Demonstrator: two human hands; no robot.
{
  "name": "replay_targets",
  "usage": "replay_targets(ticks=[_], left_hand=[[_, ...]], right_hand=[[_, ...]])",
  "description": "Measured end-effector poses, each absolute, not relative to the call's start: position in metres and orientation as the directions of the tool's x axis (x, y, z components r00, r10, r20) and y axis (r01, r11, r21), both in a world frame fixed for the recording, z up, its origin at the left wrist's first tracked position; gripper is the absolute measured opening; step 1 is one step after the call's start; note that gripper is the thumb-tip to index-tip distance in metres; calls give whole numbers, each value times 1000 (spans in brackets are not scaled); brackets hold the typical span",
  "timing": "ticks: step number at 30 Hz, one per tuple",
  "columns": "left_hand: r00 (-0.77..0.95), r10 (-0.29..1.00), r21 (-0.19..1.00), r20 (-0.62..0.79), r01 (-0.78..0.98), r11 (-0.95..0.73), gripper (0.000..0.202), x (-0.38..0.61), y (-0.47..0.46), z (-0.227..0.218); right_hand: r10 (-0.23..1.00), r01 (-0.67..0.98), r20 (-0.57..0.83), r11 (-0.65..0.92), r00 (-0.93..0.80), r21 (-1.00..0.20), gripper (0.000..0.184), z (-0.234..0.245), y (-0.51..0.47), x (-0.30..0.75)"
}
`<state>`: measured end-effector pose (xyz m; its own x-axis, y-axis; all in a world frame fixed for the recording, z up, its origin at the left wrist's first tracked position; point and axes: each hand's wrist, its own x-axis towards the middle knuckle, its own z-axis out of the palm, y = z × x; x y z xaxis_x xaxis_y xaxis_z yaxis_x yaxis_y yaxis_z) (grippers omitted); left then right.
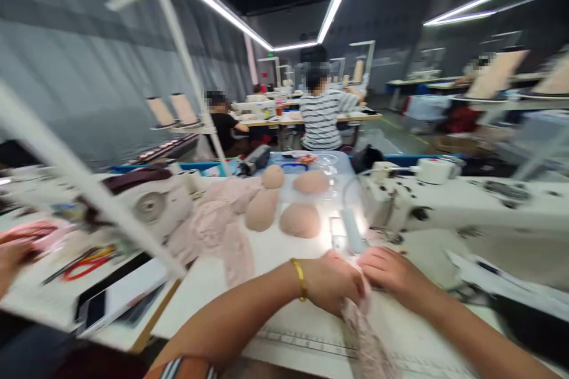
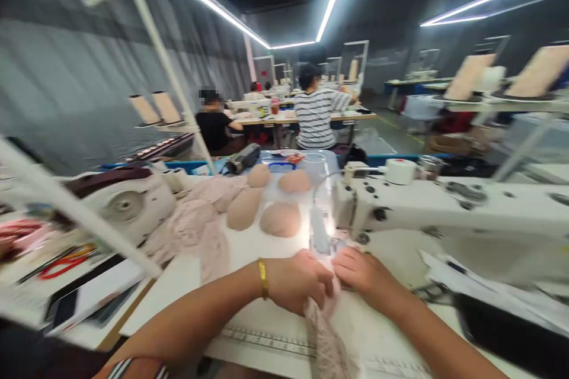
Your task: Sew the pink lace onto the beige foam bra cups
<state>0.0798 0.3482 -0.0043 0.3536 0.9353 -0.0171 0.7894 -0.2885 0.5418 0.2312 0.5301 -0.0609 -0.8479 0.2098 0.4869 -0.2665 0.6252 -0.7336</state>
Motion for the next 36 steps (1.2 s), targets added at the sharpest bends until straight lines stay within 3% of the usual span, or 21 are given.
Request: replay_targets(ticks=[2,5,7,20,36], left_hand=[[376,927,529,9,784,-323,14,65,354,-3],[376,927,531,4,784,-321,14,53,356,-3],[357,934,549,4,780,-300,13,52,354,-3],[336,940,516,54,797,-314,16,52,363,1],[348,934,479,82,808,-343,16,52,365,-4]], right_hand=[[-1,-303,475,771,-880,-560,22,-56,538,230],[-111,-298,454,883,-884,-362,44,-56,545,231],[-143,-298,439,904,-887,-307,45,-58,547,233],[-9,-122,443,966,-896,-227,34,-61,549,230],[16,-56,381,983,-925,-177,35,-60,550,230]])
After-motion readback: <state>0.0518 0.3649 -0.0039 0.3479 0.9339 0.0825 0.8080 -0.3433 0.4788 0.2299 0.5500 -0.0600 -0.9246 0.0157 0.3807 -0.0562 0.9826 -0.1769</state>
